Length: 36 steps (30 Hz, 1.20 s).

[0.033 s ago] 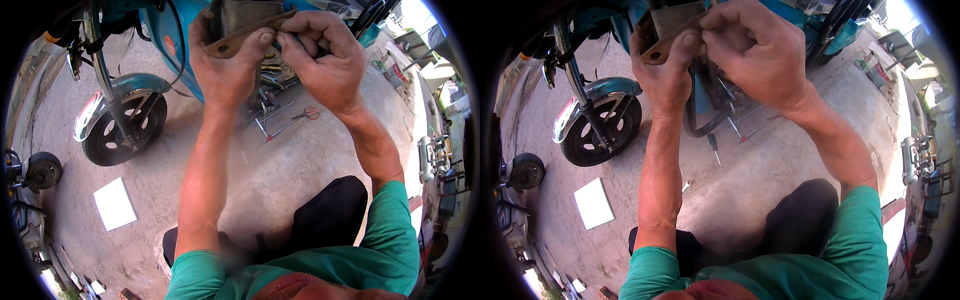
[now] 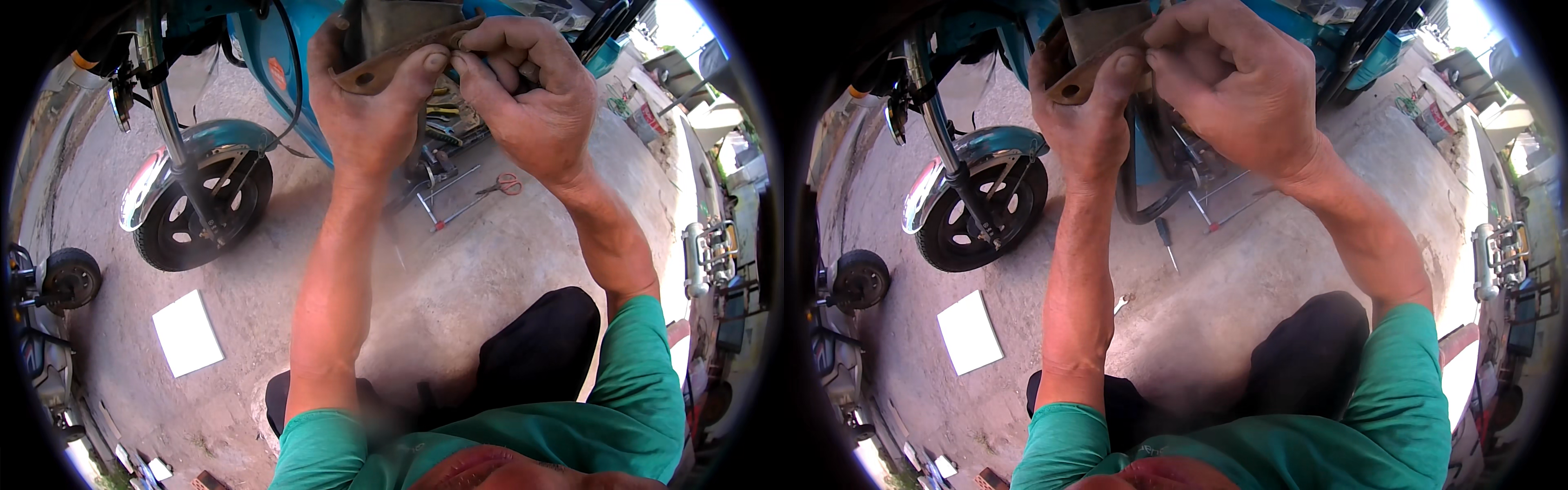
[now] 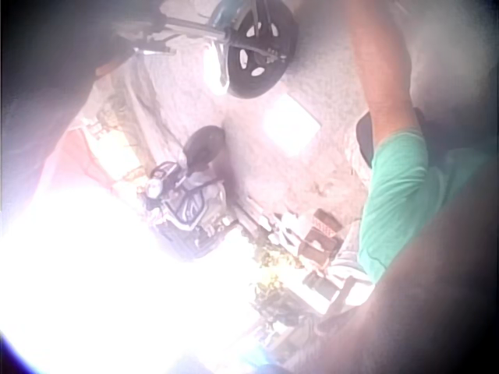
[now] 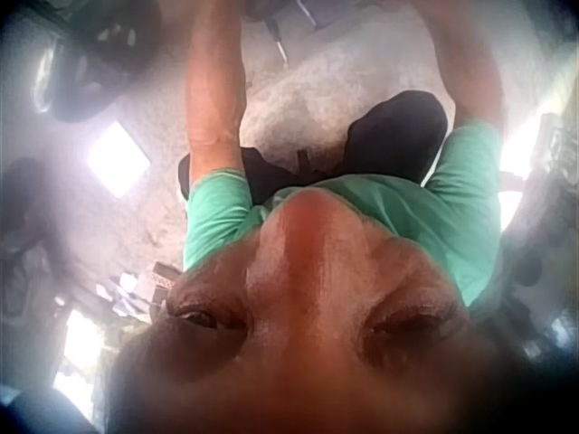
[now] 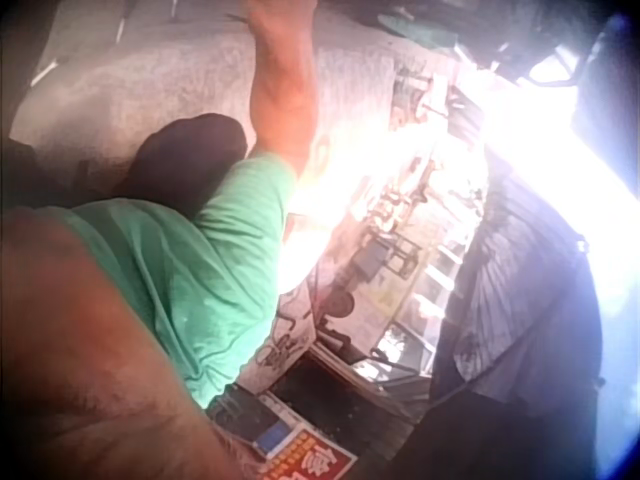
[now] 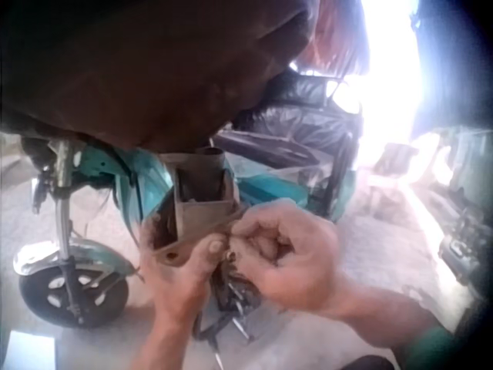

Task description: The person attaches a metal bracket to the frame of a moped using a bolt and washer, then tightens it with pliers and a hammer.

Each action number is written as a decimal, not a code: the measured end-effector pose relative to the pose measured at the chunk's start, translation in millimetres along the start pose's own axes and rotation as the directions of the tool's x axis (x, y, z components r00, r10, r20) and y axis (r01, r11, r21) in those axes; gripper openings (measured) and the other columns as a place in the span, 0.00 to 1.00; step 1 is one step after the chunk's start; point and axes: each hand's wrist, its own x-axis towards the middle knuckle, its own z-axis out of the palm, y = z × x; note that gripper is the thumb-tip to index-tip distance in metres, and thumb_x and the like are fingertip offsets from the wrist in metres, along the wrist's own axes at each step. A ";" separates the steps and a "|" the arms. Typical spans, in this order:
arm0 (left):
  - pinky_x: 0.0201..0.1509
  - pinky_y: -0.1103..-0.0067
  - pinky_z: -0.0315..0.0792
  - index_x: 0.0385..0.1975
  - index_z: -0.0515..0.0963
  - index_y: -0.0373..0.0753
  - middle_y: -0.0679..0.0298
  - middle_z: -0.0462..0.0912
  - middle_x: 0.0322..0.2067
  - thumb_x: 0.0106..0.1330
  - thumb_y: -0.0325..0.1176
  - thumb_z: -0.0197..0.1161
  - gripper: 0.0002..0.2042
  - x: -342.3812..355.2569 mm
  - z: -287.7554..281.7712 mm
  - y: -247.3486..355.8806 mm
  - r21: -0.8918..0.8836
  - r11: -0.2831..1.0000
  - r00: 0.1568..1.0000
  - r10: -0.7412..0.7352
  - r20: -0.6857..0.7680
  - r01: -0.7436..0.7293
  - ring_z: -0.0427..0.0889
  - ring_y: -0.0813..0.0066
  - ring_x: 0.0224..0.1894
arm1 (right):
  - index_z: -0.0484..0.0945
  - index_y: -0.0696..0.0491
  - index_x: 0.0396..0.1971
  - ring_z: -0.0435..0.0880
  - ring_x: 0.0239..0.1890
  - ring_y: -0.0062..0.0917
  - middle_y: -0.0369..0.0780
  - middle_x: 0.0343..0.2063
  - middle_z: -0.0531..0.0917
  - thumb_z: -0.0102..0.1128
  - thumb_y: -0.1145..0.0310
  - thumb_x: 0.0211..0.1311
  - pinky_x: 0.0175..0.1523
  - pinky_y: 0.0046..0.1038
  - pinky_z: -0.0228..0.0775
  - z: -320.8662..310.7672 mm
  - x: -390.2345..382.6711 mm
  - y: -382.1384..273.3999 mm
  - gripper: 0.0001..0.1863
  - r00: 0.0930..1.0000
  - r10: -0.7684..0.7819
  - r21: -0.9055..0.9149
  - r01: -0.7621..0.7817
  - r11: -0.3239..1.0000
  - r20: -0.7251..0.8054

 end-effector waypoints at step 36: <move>0.62 0.71 0.79 0.65 0.67 0.30 0.51 0.76 0.56 0.53 0.56 0.80 0.47 -2.3 -16.5 -17.9 0.343 0.927 0.988 0.153 0.027 -0.153 0.82 0.61 0.57 | 0.75 0.60 0.63 0.80 0.28 0.16 0.38 0.36 0.85 0.56 0.63 0.76 0.30 0.17 0.68 -44.5 -28.7 -37.6 0.22 0.484 0.617 0.538 -0.835 0.114 0.621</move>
